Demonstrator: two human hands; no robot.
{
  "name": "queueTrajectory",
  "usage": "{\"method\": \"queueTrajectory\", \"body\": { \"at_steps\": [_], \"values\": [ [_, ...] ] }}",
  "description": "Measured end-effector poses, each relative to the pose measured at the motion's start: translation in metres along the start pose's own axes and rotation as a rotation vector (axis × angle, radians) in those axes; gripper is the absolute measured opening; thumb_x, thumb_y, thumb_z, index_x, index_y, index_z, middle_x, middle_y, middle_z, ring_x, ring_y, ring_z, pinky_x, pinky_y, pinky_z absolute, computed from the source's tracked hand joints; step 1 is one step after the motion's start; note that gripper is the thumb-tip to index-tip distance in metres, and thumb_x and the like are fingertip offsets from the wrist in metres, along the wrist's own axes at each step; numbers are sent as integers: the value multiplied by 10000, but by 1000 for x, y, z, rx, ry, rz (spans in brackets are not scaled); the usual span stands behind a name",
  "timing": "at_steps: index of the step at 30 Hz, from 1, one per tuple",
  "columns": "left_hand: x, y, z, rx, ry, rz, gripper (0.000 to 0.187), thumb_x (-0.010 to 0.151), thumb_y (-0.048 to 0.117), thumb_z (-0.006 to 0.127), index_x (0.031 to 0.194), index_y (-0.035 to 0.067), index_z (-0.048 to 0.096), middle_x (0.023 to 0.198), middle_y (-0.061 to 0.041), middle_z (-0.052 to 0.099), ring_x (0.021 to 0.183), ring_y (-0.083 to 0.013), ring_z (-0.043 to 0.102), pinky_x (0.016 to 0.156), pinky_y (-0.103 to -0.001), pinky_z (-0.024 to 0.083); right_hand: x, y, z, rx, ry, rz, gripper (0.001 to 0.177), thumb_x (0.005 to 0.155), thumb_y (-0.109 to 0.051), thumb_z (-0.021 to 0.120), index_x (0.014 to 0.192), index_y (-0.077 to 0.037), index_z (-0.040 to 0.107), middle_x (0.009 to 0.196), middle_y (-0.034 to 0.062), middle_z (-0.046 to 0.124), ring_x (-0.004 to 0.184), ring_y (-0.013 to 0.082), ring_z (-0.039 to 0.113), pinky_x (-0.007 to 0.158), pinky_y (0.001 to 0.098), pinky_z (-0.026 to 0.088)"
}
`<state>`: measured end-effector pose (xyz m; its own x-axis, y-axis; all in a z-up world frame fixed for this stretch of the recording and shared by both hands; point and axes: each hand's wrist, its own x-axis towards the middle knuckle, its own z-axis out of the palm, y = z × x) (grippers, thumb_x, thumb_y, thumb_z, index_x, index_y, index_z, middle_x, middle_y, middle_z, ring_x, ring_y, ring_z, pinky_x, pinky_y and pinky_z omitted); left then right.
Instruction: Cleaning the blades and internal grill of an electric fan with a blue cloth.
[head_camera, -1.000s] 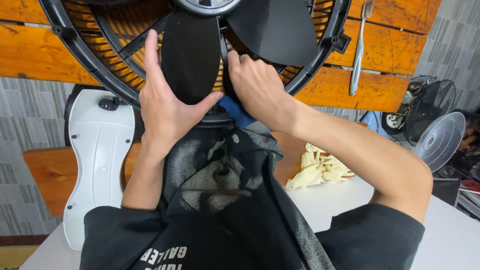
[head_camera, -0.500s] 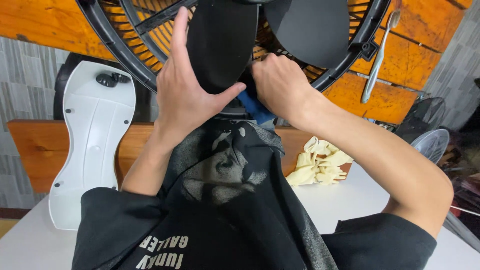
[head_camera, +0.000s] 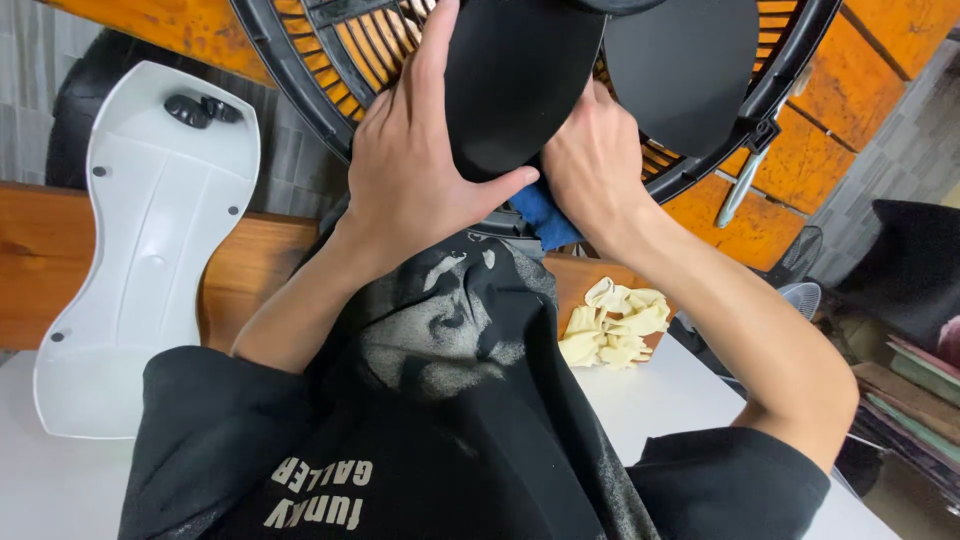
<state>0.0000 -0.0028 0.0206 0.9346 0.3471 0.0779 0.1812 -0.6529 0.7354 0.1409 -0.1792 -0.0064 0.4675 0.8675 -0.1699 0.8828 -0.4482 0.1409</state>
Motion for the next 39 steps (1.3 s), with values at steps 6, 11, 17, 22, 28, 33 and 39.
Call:
{"method": "queueTrajectory", "body": {
  "at_steps": [6,11,17,22,28,33,39],
  "values": [
    [-3,-5,6,19,-12,-8,1326,808,596,1049,1621,111,121,1615,-142,525,1464,-339,596,1185,-419,507,0,-3,10,-175,25,73,271,843,-47,595,1109,-35,642,1057,176,549,727,260,609,437,359,515],
    [-1,-1,3,-7,4,-38,1232,801,544,1022,1589,104,185,1544,-151,573,1381,-378,624,1116,-428,515,-8,-7,-11,28,-203,-7,239,824,24,582,1054,15,648,1005,242,608,585,367,667,441,444,546],
    [-1,-5,7,42,-2,-15,1237,820,613,1042,1545,18,236,1523,-200,551,1364,-393,617,1108,-441,515,-14,-9,-59,127,-319,122,357,856,-50,593,1208,0,616,982,212,657,682,470,692,515,550,567],
    [0,-4,6,38,6,-4,1256,810,610,1045,1548,8,227,1531,-218,542,1392,-398,596,1134,-441,500,-11,-12,-15,-276,-5,-8,310,844,-83,641,1152,-45,641,959,110,535,649,186,608,406,304,476],
    [-1,-6,9,84,37,67,1270,845,691,1036,1544,5,228,1459,-195,627,1339,-359,651,1127,-421,516,8,11,29,-159,63,18,130,824,-72,616,897,-174,585,821,63,599,653,223,610,426,343,451],
    [0,-2,6,60,49,33,1153,821,623,1020,1482,11,300,1327,-184,674,1198,-397,670,1003,-441,538,-2,5,-2,-50,-71,-24,286,826,-51,616,1112,-53,627,950,181,619,598,333,662,439,422,513],
    [1,-3,7,43,39,19,1179,811,614,1024,1491,-1,282,1357,-208,669,1248,-407,657,1037,-454,530,1,11,-34,140,-342,-195,102,813,-116,635,854,-61,710,795,209,671,661,451,673,528,517,553]
  ]
}}
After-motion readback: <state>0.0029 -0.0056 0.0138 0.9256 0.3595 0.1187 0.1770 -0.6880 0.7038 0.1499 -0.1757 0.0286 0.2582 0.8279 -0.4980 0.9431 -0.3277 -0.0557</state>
